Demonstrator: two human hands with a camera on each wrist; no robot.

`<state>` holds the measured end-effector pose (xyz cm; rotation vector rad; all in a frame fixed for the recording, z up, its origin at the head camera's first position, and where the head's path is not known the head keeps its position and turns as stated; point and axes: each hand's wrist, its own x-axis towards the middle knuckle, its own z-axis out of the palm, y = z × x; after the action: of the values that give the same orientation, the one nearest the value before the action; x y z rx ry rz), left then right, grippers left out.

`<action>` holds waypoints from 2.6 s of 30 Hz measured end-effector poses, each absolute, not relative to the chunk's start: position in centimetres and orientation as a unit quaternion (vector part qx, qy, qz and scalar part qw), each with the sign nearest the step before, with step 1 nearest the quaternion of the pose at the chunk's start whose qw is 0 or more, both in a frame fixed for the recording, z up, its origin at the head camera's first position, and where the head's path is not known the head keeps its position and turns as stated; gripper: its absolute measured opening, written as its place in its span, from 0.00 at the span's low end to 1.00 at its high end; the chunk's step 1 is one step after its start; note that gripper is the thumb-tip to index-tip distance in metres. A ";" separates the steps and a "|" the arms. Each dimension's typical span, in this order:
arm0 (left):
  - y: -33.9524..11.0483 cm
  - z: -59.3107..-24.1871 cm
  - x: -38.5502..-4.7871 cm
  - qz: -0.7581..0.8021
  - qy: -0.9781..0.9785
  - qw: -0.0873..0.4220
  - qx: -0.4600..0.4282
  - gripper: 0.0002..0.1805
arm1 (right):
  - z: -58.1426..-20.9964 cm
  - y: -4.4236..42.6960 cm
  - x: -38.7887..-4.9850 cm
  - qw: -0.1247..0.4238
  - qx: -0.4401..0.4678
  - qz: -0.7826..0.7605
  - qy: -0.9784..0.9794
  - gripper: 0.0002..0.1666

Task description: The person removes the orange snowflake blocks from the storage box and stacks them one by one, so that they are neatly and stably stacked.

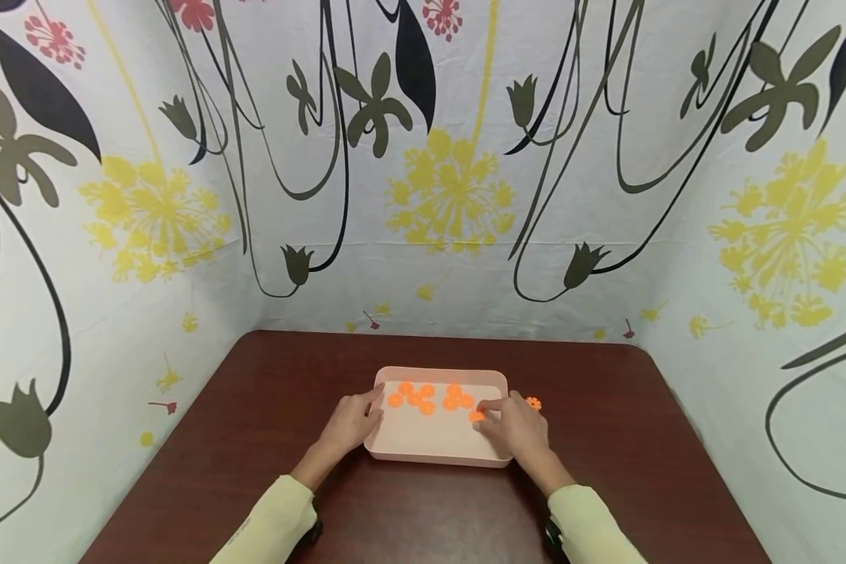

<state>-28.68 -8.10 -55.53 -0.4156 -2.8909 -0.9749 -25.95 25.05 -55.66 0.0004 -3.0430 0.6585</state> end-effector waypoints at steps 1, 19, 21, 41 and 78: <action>-8.1 -55.5 -28.7 -0.314 -0.939 0.032 -0.137 0.29 | -55.7 25.0 -25.9 0.015 -0.001 0.211 -0.977 0.22; -8.0 -55.6 -28.7 -0.311 -0.943 0.020 -0.119 0.29 | -55.8 25.0 -25.8 0.044 0.022 0.154 -0.987 0.18; -8.0 -55.6 -28.8 -0.305 -0.944 0.022 -0.120 0.29 | -56.0 25.2 -25.8 0.039 0.017 0.169 -0.985 0.18; -8.2 -55.9 -28.7 -0.322 -0.937 0.034 -0.132 0.29 | -55.8 25.9 -25.5 0.016 0.008 0.267 -0.963 0.16; -8.1 -55.7 -28.6 -0.319 -0.941 0.011 -0.116 0.31 | -54.8 26.1 -26.1 0.006 0.018 0.144 -0.989 0.17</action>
<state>-28.65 -8.15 -55.67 -0.3629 -2.9352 -0.9948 -26.06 26.14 -54.77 0.0564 -3.0974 0.4499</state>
